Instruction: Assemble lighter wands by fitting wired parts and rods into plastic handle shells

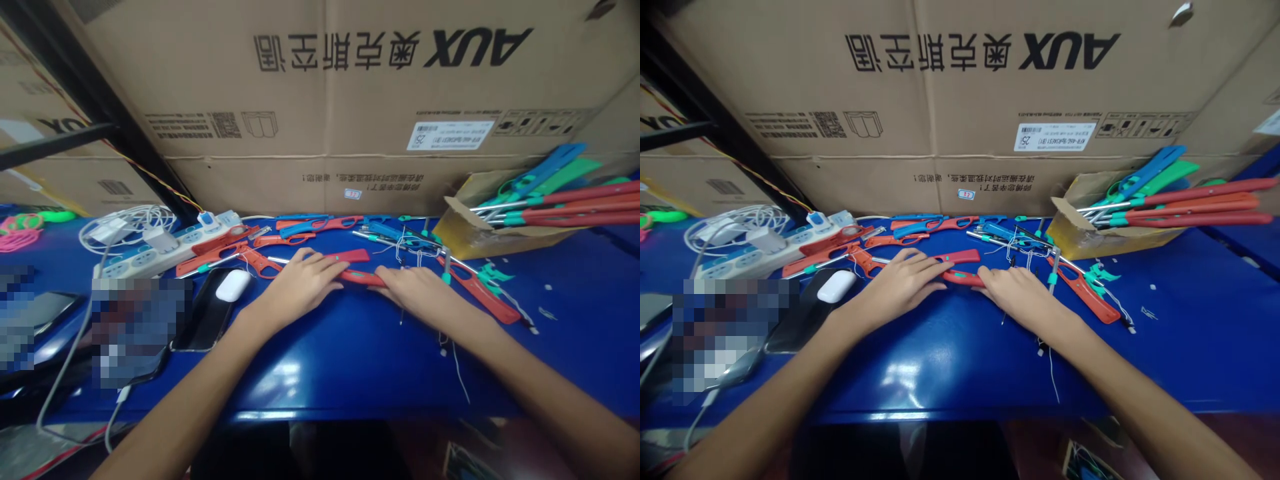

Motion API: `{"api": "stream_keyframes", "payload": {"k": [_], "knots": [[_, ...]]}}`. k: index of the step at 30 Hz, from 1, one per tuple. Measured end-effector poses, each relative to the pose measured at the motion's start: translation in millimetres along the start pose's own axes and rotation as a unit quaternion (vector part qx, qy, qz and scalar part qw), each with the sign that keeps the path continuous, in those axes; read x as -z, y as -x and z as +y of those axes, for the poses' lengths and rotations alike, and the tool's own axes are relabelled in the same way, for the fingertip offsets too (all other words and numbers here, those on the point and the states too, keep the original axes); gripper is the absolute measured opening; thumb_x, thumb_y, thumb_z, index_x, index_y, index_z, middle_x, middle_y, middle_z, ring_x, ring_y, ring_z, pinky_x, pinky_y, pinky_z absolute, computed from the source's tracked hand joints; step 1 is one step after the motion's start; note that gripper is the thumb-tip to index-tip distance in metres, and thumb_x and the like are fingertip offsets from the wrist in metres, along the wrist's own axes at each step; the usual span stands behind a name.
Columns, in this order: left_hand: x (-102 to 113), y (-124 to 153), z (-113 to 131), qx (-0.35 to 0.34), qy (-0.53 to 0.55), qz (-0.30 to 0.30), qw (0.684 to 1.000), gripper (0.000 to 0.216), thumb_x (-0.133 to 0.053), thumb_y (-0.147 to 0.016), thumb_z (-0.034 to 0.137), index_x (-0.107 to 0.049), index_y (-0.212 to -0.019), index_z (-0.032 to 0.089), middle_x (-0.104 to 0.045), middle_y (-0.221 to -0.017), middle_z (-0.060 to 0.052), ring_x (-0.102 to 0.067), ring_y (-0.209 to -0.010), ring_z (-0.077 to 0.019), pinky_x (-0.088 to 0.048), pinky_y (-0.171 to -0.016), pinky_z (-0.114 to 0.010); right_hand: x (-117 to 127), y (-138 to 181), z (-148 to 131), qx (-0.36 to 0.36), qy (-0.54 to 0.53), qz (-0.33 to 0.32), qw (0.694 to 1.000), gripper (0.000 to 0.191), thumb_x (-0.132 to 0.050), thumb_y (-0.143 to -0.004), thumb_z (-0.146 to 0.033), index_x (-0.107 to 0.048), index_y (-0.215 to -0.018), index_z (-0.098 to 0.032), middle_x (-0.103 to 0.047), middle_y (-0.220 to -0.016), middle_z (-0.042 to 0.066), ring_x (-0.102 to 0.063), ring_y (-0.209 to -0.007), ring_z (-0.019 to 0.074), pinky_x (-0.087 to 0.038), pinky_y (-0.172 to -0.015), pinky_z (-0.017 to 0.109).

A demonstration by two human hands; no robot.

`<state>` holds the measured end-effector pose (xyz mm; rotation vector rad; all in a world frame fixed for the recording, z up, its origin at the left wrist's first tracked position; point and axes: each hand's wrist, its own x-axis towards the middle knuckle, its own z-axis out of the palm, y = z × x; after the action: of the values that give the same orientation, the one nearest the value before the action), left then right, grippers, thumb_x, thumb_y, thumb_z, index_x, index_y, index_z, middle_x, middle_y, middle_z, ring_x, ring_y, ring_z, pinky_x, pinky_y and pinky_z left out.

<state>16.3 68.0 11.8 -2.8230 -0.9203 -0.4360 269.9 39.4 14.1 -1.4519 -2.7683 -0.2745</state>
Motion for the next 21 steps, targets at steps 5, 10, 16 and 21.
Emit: {"api": "stream_keyframes", "payload": {"k": [5, 10, 16, 21], "knots": [[-1.8, -1.5, 4.8, -0.028, -0.055, 0.013, 0.998, 0.025, -0.041, -0.103, 0.017, -0.064, -0.112, 0.013, -0.073, -0.097, -0.008, -0.067, -0.092, -0.022, -0.037, -0.103, -0.043, 1.1, 1.0, -7.3, 0.006, -0.007, -0.01, 1.0, 0.023, -0.045, -0.101, -0.03, -0.061, -0.098, -0.015, -0.069, -0.065, 0.008, -0.065, -0.056, 0.0227, -0.025, -0.051, 0.031], [2.2, -4.1, 9.8, -0.016, -0.071, 0.02, 0.997, 0.024, -0.043, -0.1, 0.012, -0.066, -0.106, 0.015, -0.073, -0.094, -0.007, -0.067, -0.091, -0.0218, -0.031, -0.112, -0.051, 0.4, -4.9, -14.8, -0.016, -0.013, 0.01, 1.0, 0.021, -0.047, -0.101, -0.032, -0.061, -0.097, -0.016, -0.072, -0.071, 0.007, -0.068, -0.059, 0.0232, -0.022, -0.049, 0.03], [14.4, -9.2, 16.7, 0.016, -0.069, 0.141, 0.988, 0.044, -0.055, -0.1, 0.034, -0.048, -0.14, 0.018, -0.053, -0.147, -0.014, -0.039, -0.143, -0.0303, -0.015, -0.122, -0.061, 0.3, -7.5, -7.2, -0.063, -0.121, 0.018, 0.99, 0.039, -0.039, -0.104, -0.046, -0.063, -0.098, -0.015, -0.071, -0.074, 0.008, -0.067, -0.064, 0.0224, -0.036, -0.055, 0.03], [18.7, -4.1, 0.6, 0.05, -0.025, 0.228, 0.972, 0.047, -0.058, -0.098, 0.036, -0.048, -0.141, 0.02, -0.062, -0.137, -0.01, -0.049, -0.135, -0.0264, -0.018, -0.123, -0.057, 14.4, -3.4, 11.5, -0.043, -0.319, -0.02, 0.947, 0.045, -0.04, -0.101, -0.056, -0.064, -0.095, -0.019, -0.065, -0.074, 0.001, -0.058, -0.064, 0.0164, -0.041, -0.064, 0.029]]}}
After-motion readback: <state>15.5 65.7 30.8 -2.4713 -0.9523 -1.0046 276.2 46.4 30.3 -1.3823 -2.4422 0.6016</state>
